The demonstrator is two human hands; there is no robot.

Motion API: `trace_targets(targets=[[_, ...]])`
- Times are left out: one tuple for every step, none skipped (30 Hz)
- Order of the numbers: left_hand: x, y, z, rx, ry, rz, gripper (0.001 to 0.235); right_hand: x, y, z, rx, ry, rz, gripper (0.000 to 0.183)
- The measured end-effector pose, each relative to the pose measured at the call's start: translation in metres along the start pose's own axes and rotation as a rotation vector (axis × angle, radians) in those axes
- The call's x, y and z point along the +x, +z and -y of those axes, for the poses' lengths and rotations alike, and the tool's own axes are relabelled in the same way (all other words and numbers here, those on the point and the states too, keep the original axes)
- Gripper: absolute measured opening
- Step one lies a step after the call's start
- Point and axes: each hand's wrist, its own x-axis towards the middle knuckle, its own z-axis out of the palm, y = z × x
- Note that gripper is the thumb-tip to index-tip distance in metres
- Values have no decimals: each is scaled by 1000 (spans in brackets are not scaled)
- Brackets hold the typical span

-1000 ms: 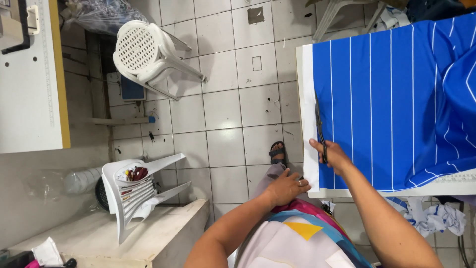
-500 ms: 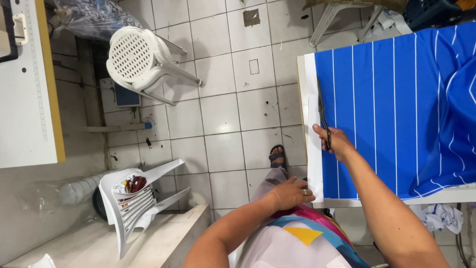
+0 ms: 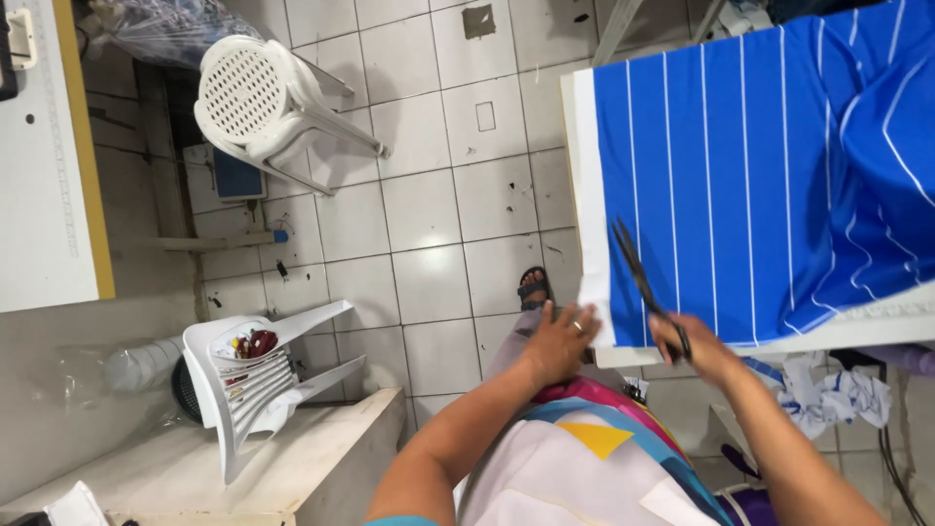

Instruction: Cutting blue and white striped fabric into strips using scissors on a work table in a factory setting.

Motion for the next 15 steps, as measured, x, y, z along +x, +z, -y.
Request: trace_targets(targets=[[-3, -7, -6, -95, -149, -26, 75, -25, -7, -28, -86, 45, 13, 51], [-5, -14, -11, -188, -294, -55, 71, -49, -15, -55, -171, 88, 20, 50], [-8, -16, -17, -182, -285, -56, 71, -70, -19, -72, -166, 86, 11, 50], [-12, -17, -25, -160, -364, -95, 67, -92, -23, -91, -167, 184, 56, 42], [-16, -18, -33, -138, -443, -135, 64, -113, -27, -110, -168, 282, 100, 35], [-17, -12, -39, -134, -438, -129, 64, -123, -26, -121, -160, 284, 99, 35], [-17, -6, -44, -175, -353, -212, 65, -132, -26, -132, -113, 258, 109, 37], [-17, 0, -49, -217, -270, -293, 70, -140, -26, -142, -67, 232, 122, 39], [-13, 5, -55, -214, -268, -287, 70, -138, -27, -150, -60, 234, 123, 39], [-10, 10, -59, -90, -250, -247, 75, -134, -27, -157, 46, 223, 177, 42], [-7, 15, -63, 35, -230, -207, 81, -130, -27, -163, 153, 210, 230, 46], [-10, 8, -68, 36, -226, -200, 81, -122, -18, -173, 161, 213, 229, 46], [-12, 2, -72, -49, -258, -122, 79, -113, -8, -182, 189, 184, 157, 46], [-10, -7, -74, -131, -291, -53, 78, -100, -3, -189, 212, 147, 82, 45], [-7, -7, -76, -125, -287, -56, 78, -96, 4, -174, 215, 142, 78, 45]])
